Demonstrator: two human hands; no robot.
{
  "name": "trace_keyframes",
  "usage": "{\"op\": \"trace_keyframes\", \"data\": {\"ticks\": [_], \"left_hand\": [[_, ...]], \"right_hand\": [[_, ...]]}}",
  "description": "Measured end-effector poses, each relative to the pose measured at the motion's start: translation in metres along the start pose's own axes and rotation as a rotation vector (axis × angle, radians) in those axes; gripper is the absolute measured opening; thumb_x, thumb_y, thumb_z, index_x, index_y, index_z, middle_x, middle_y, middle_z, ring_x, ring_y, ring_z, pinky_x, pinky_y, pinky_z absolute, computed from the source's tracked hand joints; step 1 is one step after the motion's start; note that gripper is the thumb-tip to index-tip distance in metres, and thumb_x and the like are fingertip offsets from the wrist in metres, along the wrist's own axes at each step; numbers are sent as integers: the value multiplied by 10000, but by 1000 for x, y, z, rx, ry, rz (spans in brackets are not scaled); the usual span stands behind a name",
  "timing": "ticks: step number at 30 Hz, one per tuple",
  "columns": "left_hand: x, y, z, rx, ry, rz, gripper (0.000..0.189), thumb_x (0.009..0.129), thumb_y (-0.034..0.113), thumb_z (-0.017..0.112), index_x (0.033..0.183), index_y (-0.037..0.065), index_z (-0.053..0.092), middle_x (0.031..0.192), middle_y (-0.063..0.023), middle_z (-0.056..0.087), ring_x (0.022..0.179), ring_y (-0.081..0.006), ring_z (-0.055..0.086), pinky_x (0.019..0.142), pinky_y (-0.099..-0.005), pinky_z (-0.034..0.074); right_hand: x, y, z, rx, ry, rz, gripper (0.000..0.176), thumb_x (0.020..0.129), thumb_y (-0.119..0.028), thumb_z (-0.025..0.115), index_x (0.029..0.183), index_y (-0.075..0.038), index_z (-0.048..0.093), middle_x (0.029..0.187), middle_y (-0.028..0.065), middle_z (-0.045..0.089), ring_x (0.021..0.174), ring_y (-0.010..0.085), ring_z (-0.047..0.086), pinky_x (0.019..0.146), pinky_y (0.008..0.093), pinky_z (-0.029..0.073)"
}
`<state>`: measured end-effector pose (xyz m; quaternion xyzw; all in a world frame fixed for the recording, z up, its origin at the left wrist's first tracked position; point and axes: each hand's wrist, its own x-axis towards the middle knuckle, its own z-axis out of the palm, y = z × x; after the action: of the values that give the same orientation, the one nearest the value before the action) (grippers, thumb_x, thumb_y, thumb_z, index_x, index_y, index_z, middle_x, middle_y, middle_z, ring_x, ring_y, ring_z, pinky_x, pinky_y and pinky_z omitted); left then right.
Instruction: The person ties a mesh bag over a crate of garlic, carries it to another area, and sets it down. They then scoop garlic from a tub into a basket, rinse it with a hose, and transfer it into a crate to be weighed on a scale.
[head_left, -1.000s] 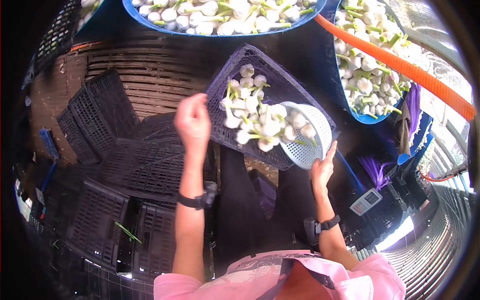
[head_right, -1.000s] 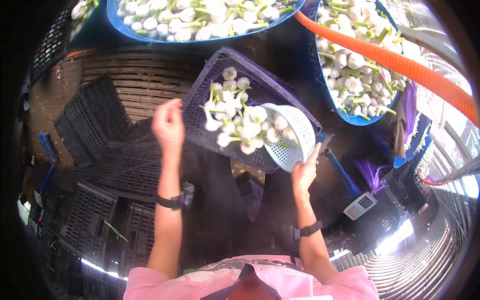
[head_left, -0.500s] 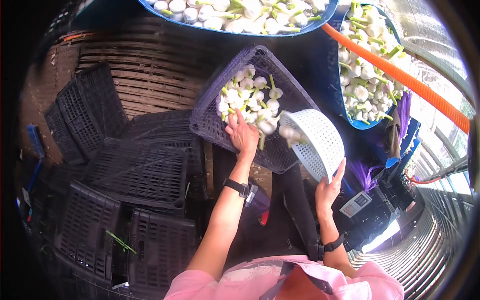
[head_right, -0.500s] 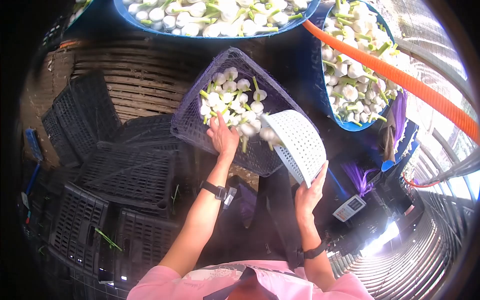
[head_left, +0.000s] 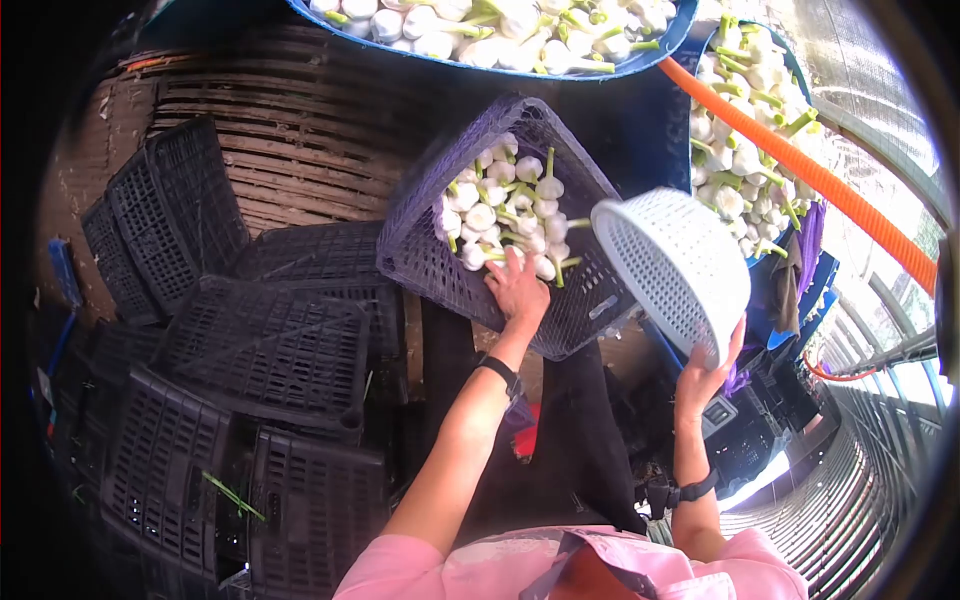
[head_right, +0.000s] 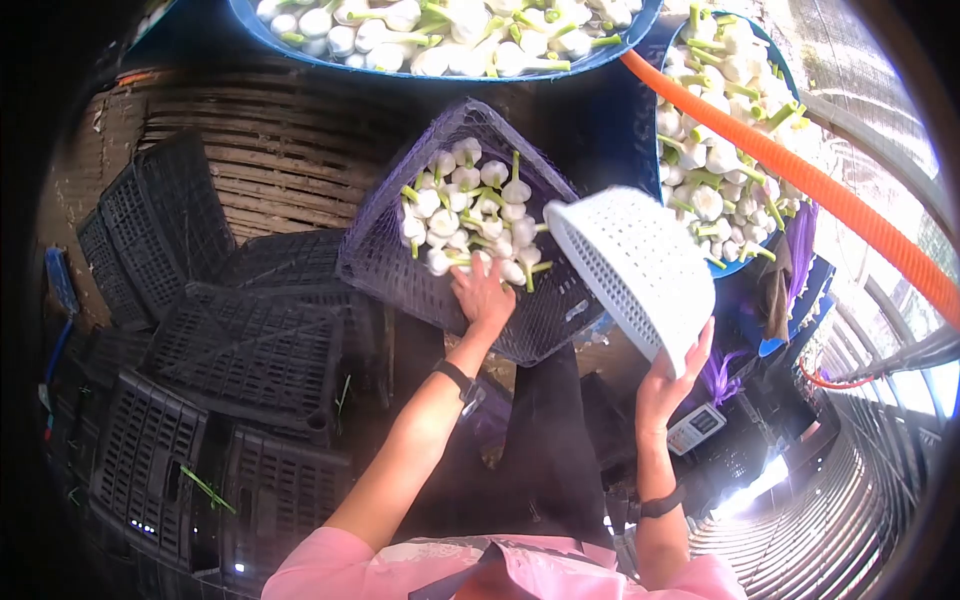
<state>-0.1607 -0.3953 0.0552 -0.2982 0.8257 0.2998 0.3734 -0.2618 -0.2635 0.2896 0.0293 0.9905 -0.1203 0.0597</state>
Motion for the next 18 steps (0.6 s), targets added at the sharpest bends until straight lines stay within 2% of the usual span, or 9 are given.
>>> {"op": "trace_keyframes", "data": {"ticks": [2, 4, 6, 8, 11, 12, 13, 16, 18], "left_hand": [[-2, -1, 8, 9, -164, 107, 588, 717, 351, 674, 1267, 214, 516, 1452, -98, 259, 1267, -545, 191, 937, -519, 417], [0, -3, -4, 47, -349, 212, 614, 733, 321, 657, 1306, 218, 460, 1458, -119, 236, 1247, -476, 296, 979, -509, 366], [7, -23, 10, 15, -256, 429, 526, 738, 323, 656, 1232, 190, 535, 1372, -136, 384, 1166, -377, 465, 904, -470, 443], [21, -27, -29, -220, -409, 323, 386, 768, 300, 634, 1122, 150, 605, 1177, -126, 552, 1008, -287, 587, 807, -410, 495], [26, -16, -103, -506, 195, 426, 141, 830, 159, 590, 940, 91, 647, 927, -67, 639, 743, -226, 641, 635, -327, 503], [29, -5, -140, -661, 329, 437, 122, 808, 83, 614, 923, 77, 653, 874, -88, 639, 688, -235, 634, 618, -299, 501], [34, 5, -181, -701, 548, 518, 153, 789, 23, 626, 934, 65, 649, 911, -116, 626, 726, -236, 623, 640, -283, 504], [83, 13, -274, -834, 799, 544, 270, 847, 5, 571, 1112, -40, 540, 1085, -179, 555, 926, -250, 591, 749, -300, 514], [142, 6, -310, -545, 992, 537, 323, 880, 63, 537, 1176, -60, 492, 1126, -224, 536, 966, -330, 576, 806, -355, 506]], "right_hand": [[20, 9, 12, 218, 58, 122, 539, 834, 12, 499, 1346, 62, 335, 1398, 178, 347, 1276, 257, 373, 1044, 340, 290], [64, -33, 19, 368, 121, 119, 400, 808, 21, 512, 1204, 79, 488, 1213, 150, 536, 1118, 215, 497, 980, 327, 361], [112, -67, 25, 407, 158, 20, 426, 809, 24, 508, 1229, 78, 463, 1207, 145, 538, 1106, 212, 497, 977, 327, 360], [166, -111, 29, 342, 212, -167, 597, 774, 78, 426, 1362, 37, 327, 1403, 173, 356, 1284, 267, 355, 1051, 324, 266], [218, -173, 43, 334, 211, -322, 630, 789, 79, 442, 1395, -17, 296, 1331, 214, 438, 1206, 333, 464, 1016, 355, 341], [238, -170, 57, 89, 319, -407, 695, 753, 82, 495, 1404, -25, 279, 1304, 236, 452, 1171, 340, 492, 966, 378, 404], [253, -175, 75, -72, 262, -397, 725, 735, 73, 510, 1410, -37, 269, 1276, 259, 460, 1153, 361, 497, 934, 400, 432], [262, -192, 139, -387, 197, -469, 818, 702, 59, 503, 1445, -87, 195, 1291, 297, 412, 1155, 418, 465, 911, 448, 439], [267, -201, 174, -343, 128, -457, 861, 695, 40, 532, 1453, -83, 144, 1284, 346, 382, 1145, 462, 454, 862, 449, 475]]}}
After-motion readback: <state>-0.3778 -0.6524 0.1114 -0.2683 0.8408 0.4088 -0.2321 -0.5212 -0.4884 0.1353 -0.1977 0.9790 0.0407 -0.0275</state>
